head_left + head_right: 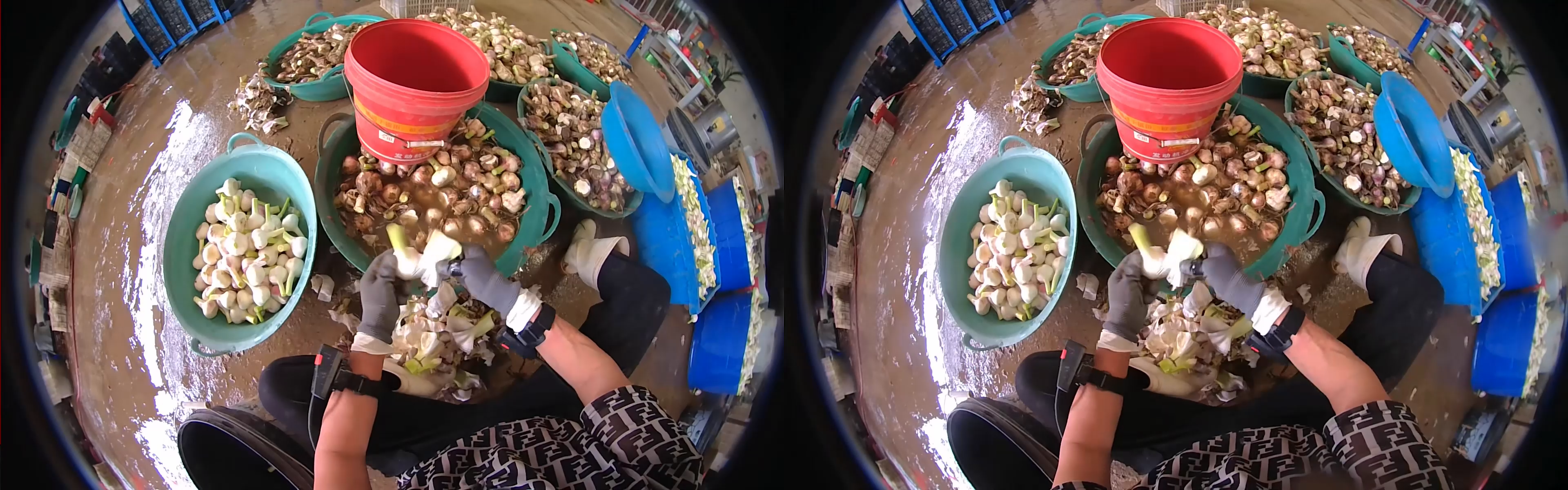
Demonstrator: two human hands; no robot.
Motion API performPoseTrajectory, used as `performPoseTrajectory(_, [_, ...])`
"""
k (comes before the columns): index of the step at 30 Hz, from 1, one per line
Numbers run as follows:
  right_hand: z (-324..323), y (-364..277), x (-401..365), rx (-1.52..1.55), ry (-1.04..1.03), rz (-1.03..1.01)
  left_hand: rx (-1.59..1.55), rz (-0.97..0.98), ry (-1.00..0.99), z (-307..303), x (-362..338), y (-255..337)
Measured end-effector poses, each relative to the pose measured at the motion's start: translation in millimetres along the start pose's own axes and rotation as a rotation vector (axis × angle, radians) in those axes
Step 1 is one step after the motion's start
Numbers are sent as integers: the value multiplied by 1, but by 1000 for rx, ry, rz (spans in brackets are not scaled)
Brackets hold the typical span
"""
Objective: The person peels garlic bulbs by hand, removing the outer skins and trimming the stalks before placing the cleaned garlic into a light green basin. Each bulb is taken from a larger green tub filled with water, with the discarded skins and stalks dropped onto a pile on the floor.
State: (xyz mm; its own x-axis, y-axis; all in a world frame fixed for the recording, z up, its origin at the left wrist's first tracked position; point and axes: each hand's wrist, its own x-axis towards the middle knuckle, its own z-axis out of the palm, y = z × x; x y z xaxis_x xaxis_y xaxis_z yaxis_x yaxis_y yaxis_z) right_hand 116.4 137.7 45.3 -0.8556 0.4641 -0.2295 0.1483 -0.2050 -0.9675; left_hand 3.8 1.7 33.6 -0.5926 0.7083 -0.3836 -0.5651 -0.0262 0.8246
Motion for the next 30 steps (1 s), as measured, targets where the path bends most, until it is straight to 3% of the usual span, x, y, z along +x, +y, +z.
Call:
performPoseTrajectory(1, [-1,3,-2,481,-37,149,-100,-67,-1,-2,1,5])
performPoseTrajectory(4, [-3,7,-4,616,-43,176,-39,13,-70,-9,6,-2])
performPoseTrajectory(5, [-1,5,-5,618,-45,175,26,276,25,-1,5,-2])
performPoseTrajectory(6, [0,3,-8,501,-19,170,27,276,25,-4,8,-4])
performPoseTrajectory(8, [4,-16,-16,383,8,167,497,463,160,-7,14,-2])
performPoseTrajectory(10, [8,-38,-25,-473,-54,133,680,444,153,-9,4,9])
performPoseTrajectory(12, [-17,2,-21,-128,-25,-144,150,163,19,-9,-2,17])
performPoseTrajectory(13, [-25,-14,-27,314,-58,-82,-72,194,-106,-7,-8,29])
performPoseTrajectory(14, [-22,-22,-23,751,95,227,-108,273,-80,-3,-12,38])
performPoseTrajectory(16, [-8,-47,-37,904,108,158,-222,312,-67,-3,-21,52])
performPoseTrajectory(18, [-15,-41,-42,891,46,200,-473,344,-268,-16,-31,67])
performPoseTrajectory(19, [-20,-36,-45,878,-17,244,-514,375,-193,-24,-36,75])
performPoseTrajectory(20, [-25,-30,-47,877,-15,247,-747,335,-37,-28,-46,85])
performPoseTrajectory(21, [-30,-22,-46,211,-163,210,-867,507,-572,-30,-53,102])
performPoseTrajectory(22, [-34,-11,-43,-455,-294,161,-991,384,-895,-43,-62,118])
performPoseTrajectory(23, [-37,4,-38,-794,-361,222,-1252,529,-956,-40,-82,130])
performPoseTrajectory(24, [-38,8,-30,-793,-363,228,-1362,838,-1120,-21,-96,156])
performPoseTrajectory(25, [-41,8,-20,-774,-323,147,-1264,982,-1303,-10,-103,173])
performPoseTrajectory(26, [-43,9,-6,-756,-282,63,-1106,1057,-1283,-19,-109,182])
performPoseTrajectory(28, [-39,16,29,-445,41,338,-1219,1042,-1006,-13,-107,176])
performPoseTrajectory(29, [-33,20,44,-441,40,336,-1252,1010,-1096,-13,-103,175])
performPoseTrajectory(30, [-25,25,60,-527,59,406,-1094,769,-927,-21,-86,161])
